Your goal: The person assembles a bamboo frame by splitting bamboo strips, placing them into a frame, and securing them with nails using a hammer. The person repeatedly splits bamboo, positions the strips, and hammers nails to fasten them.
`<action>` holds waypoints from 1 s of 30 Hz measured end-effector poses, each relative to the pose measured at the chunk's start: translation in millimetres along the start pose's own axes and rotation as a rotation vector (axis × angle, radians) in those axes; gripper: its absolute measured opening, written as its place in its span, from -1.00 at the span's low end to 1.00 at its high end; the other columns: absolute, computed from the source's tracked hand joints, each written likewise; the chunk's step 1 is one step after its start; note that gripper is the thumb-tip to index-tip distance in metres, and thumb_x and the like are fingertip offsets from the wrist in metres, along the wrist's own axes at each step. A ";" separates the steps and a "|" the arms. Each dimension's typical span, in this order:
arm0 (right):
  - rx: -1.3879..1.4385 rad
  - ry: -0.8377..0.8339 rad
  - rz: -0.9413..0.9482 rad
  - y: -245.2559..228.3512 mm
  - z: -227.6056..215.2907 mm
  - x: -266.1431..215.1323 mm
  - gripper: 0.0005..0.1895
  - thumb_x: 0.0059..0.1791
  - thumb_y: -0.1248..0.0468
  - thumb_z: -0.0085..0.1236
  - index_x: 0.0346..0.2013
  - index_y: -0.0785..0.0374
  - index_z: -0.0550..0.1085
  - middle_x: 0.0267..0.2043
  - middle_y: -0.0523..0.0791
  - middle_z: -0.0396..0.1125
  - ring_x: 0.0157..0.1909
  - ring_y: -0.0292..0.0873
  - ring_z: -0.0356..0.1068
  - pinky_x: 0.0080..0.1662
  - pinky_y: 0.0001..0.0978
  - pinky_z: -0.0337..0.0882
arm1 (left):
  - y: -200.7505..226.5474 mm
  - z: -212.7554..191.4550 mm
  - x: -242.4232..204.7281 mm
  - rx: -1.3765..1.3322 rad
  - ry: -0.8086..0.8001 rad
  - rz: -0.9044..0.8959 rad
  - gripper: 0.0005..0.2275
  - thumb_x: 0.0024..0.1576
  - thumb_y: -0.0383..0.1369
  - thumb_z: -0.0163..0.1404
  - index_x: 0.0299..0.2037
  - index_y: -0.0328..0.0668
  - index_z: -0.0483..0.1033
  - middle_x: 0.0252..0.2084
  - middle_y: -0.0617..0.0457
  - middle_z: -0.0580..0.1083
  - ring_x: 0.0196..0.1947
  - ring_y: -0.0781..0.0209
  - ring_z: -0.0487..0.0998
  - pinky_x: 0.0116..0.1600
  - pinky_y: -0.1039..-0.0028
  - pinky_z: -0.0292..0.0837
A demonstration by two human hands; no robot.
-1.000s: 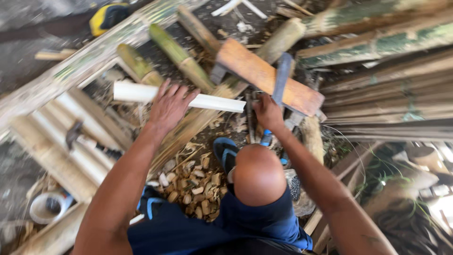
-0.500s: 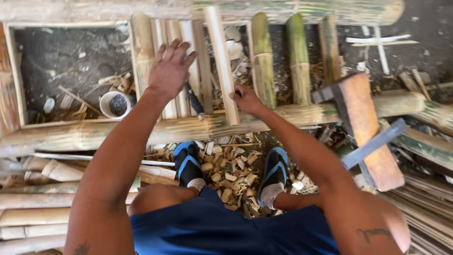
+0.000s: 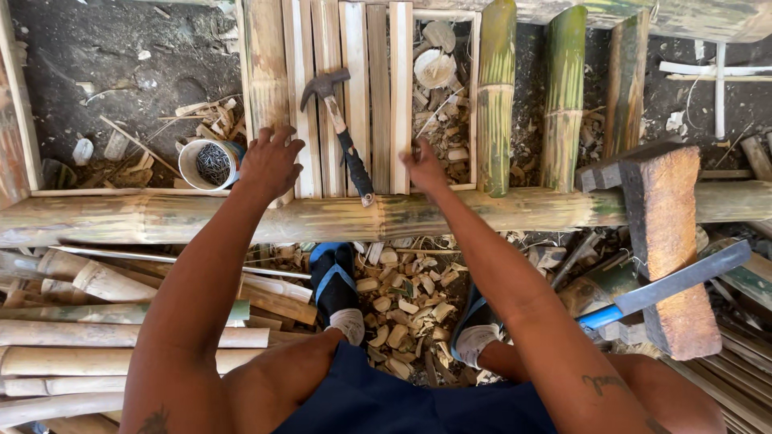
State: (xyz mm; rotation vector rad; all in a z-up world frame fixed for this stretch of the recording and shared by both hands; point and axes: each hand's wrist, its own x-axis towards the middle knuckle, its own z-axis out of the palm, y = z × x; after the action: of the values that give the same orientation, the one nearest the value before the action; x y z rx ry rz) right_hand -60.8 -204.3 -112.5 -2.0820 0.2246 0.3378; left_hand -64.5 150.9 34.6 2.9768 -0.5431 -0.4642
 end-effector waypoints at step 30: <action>0.146 -0.031 0.082 -28.4 -5.6 -34.0 -0.51 0.07 0.24 0.14 0.30 0.20 0.34 -0.12 0.00 0.49 -0.14 -0.14 0.44 -0.12 -0.27 0.43 | -105.7 66.8 -33.2 -0.286 0.233 -0.620 -0.82 0.26 -0.43 -0.08 -0.06 -0.47 0.41 -0.09 -0.40 0.47 -0.14 -0.31 0.60 -0.10 0.04 0.59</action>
State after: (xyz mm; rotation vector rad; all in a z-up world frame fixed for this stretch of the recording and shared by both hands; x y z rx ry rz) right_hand -83.7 -194.0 -75.6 -1.9261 0.3078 0.3921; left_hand -79.5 259.8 -33.5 2.8031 0.4445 -0.1957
